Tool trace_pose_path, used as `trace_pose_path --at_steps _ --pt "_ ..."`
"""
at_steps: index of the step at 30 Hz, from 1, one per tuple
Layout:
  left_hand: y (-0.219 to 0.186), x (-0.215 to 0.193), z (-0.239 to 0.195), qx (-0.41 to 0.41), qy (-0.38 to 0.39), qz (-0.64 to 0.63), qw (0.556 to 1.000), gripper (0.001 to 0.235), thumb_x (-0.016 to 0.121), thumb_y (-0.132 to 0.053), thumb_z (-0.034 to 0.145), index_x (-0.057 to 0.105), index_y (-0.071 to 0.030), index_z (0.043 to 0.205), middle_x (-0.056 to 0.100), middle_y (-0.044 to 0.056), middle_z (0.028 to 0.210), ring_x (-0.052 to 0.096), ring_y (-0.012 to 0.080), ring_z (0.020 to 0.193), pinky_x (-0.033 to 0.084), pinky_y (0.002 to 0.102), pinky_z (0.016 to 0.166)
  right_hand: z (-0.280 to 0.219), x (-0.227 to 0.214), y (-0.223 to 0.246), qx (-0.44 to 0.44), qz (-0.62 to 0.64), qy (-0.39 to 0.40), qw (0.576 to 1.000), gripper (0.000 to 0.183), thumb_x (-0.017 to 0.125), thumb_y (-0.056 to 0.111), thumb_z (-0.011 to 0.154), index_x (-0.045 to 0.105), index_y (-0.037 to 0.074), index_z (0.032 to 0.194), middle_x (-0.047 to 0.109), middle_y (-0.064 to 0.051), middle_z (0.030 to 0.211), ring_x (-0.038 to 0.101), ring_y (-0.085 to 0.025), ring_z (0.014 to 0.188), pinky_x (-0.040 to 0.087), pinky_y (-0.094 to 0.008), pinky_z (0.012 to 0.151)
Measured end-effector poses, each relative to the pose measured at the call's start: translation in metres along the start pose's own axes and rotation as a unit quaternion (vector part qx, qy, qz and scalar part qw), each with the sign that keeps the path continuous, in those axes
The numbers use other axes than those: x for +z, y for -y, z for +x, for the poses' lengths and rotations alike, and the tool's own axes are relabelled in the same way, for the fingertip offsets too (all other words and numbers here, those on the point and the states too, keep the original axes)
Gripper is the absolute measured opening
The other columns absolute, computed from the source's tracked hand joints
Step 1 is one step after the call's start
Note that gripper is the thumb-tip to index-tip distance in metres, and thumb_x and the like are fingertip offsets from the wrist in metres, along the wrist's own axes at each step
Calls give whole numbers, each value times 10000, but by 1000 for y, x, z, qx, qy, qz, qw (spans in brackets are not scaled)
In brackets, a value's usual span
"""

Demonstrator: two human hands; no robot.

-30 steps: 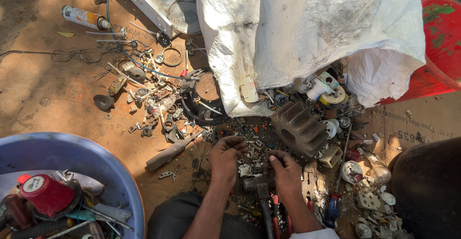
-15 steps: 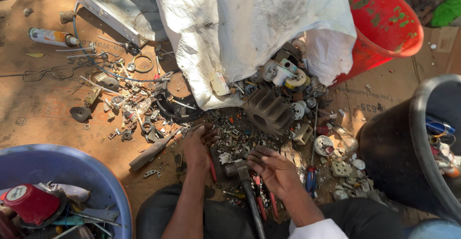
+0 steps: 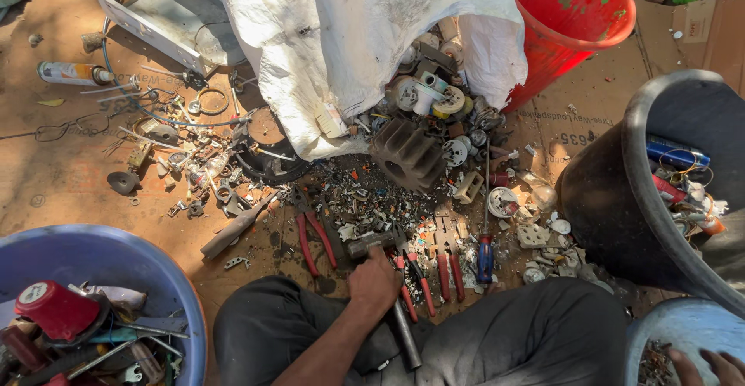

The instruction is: The person sits on the ground and uses a hammer and pliers to disassemble a metal gear-like component. They repeatedly strike the object to remove small metal pieces, occasionally using pliers to hold or adjust the parts. The work is performed on a cluttered surface with various tools and debris.

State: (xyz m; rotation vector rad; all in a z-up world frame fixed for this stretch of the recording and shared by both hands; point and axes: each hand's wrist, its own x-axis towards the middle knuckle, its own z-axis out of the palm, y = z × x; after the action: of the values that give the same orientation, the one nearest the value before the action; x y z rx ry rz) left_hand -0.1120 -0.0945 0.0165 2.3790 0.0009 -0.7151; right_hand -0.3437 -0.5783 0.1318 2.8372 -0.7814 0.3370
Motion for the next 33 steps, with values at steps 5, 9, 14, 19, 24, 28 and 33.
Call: trace_pose_path --at_steps 5,9,14,19,24,28,33 --pt "10 -4 0 -50 -46 -127 990 592 739 -208 769 490 70 1229 732 290 987 721 446 936 559 510 888 5 -64 157 -125 277 -20 953 389 737 271 914 723 19 1210 714 -161 1252 678 -300 1200 528 -396 1051" --pt "21 -34 -10 -70 -62 -245 965 543 784 -250 747 567 14 1169 732 201 985 755 331 869 604 467 794 7 -66 323 -109 406 303 855 483 731 406 876 730 61 1215 795 -100 1049 763 -215 911 586 -339 802" --pt "10 -42 -28 21 -57 -205 977 495 775 -297 810 520 -40 1149 732 150 931 749 294 807 589 432 760 -59 -32 416 125 621 562 531 645 807 266 916 453 -5 1383 695 -78 1102 705 -140 898 578 -302 761" --pt "-6 -32 -21 268 -51 -294 916 389 759 -292 949 549 -9 1115 732 182 1055 727 284 987 582 442 822 -83 -5 384 275 686 462 490 270 749 131 880 533 65 1028 562 -67 702 539 -204 472 453 -372 390" --pt "5 -45 10 65 -103 -270 955 315 657 -298 937 677 -17 1078 771 195 983 754 355 913 584 452 816 -34 37 344 357 719 287 522 145 662 87 891 554 62 985 573 -40 662 544 -172 476 440 -346 386" --pt "26 -54 21 -29 -77 -23 996 324 685 -275 908 695 -14 1100 711 223 1053 687 421 1005 533 526 882 17 107 308 470 730 226 442 119 713 67 900 626 71 980 592 -24 710 570 -148 525 442 -300 422" --pt "46 -67 36 -77 -216 20 973 456 683 -211 866 604 36 1242 600 246 1308 590 415 1206 527 516 967 20 171 303 464 671 185 548 198 735 36 875 653 -14 1048 644 -101 841 622 -232 635 486 -374 529"
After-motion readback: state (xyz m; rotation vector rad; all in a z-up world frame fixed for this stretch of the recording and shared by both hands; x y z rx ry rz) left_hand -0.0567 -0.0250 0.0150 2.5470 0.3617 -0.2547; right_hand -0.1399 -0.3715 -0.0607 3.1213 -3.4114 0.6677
